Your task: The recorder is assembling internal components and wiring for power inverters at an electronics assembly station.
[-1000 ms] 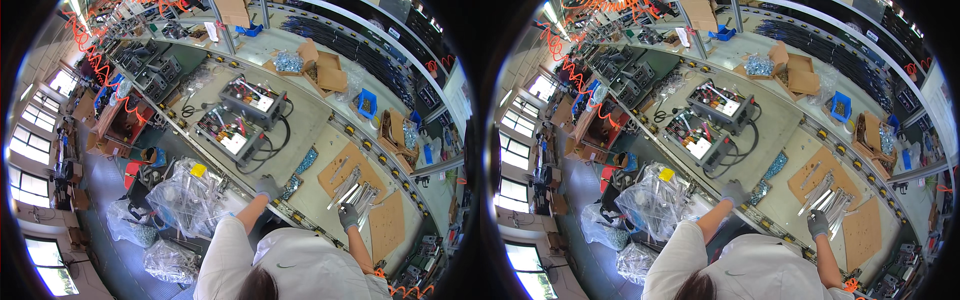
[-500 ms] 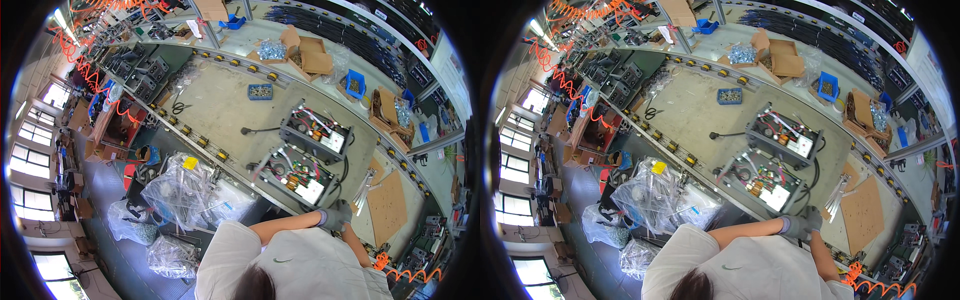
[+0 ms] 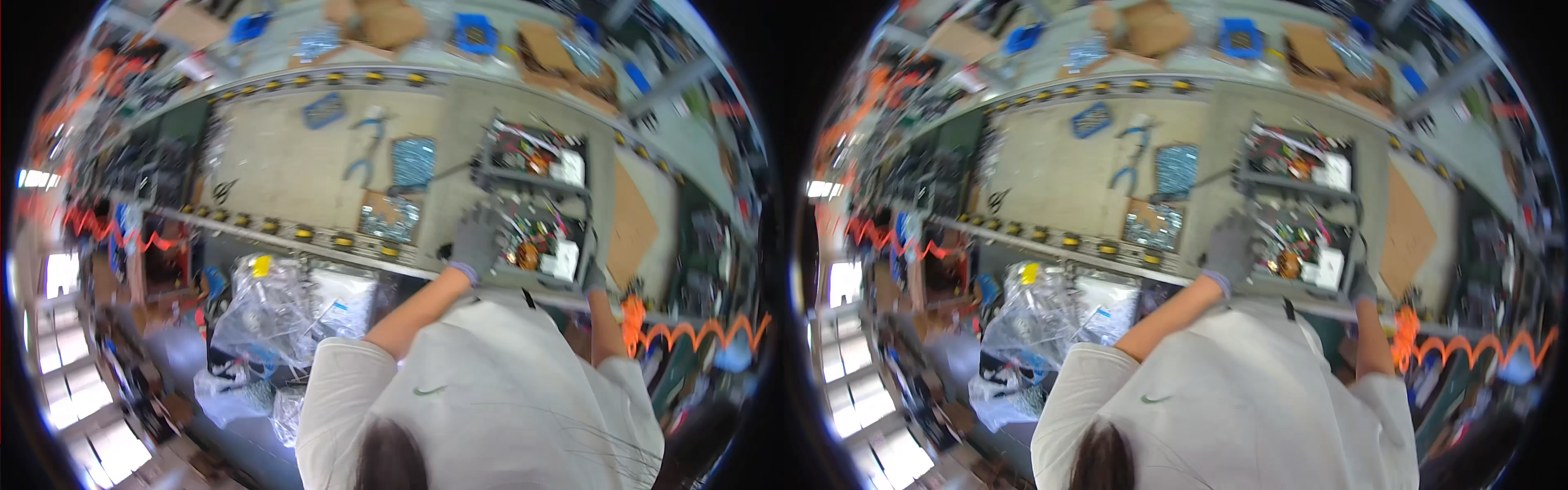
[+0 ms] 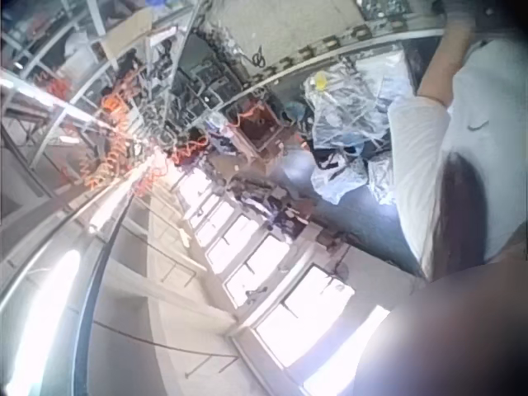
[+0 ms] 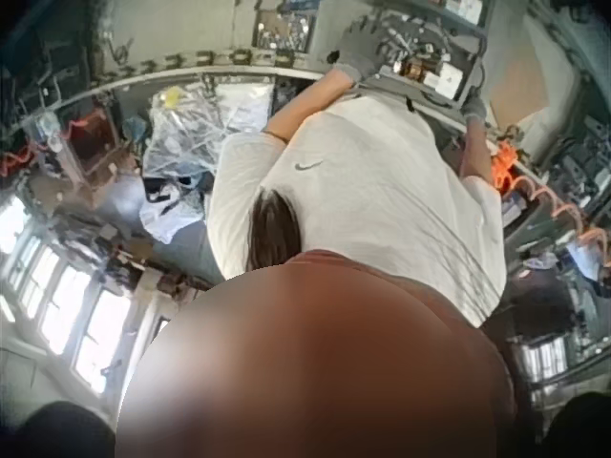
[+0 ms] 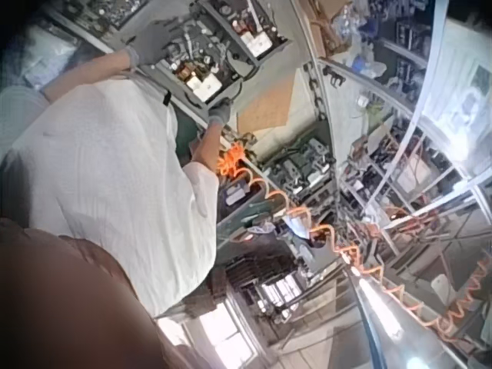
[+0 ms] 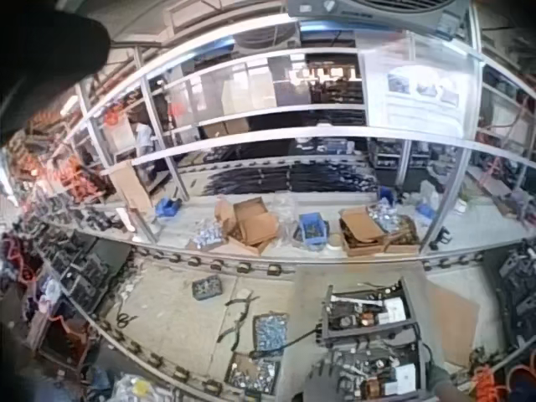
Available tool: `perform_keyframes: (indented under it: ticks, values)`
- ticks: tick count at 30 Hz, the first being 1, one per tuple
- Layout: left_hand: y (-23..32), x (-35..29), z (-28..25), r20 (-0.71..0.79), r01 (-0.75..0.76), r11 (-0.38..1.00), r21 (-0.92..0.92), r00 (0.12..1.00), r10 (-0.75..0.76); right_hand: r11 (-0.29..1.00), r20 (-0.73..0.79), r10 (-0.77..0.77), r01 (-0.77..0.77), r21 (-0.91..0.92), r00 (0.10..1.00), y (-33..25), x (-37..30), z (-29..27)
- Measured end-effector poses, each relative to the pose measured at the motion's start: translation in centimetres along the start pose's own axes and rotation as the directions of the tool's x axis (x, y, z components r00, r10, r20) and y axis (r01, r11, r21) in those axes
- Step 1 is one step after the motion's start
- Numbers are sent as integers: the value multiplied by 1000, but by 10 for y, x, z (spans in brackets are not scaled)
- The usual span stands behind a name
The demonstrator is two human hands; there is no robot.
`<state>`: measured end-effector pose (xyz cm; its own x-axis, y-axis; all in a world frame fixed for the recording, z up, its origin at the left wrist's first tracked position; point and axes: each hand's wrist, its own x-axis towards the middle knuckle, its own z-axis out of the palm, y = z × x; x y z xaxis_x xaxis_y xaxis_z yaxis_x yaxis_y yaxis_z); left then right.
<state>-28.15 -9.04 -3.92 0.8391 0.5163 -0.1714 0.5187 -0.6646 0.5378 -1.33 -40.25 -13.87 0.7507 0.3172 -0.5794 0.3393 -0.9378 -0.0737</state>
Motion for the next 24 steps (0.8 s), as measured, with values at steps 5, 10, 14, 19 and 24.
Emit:
perform_keyframes:
  ticks: [5, 10, 14, 19, 24]
  values:
    - [10, 2, 16, -234, -71, 989, -131, 971, 39, 993, 21, 56, -54, -102, 998, 13, 2, -1]
    - [15, -3, 13, -351, -55, 954, -295, 935, -54, 989, -328, 97, -54, 140, 940, 20, -13, -7]
    - [17, -2, 14, -264, 36, 929, -367, 954, -141, 832, -622, 297, 124, 541, 724, -5, -29, -44]
    - [26, 2, 10, -330, -52, 966, -254, 943, -36, 768, -734, -330, 621, 157, 594, -79, -60, -94]
    - [49, 14, -3, -235, 54, 973, 225, 972, 0, 822, -417, -562, 538, -187, 714, -132, -59, -107]
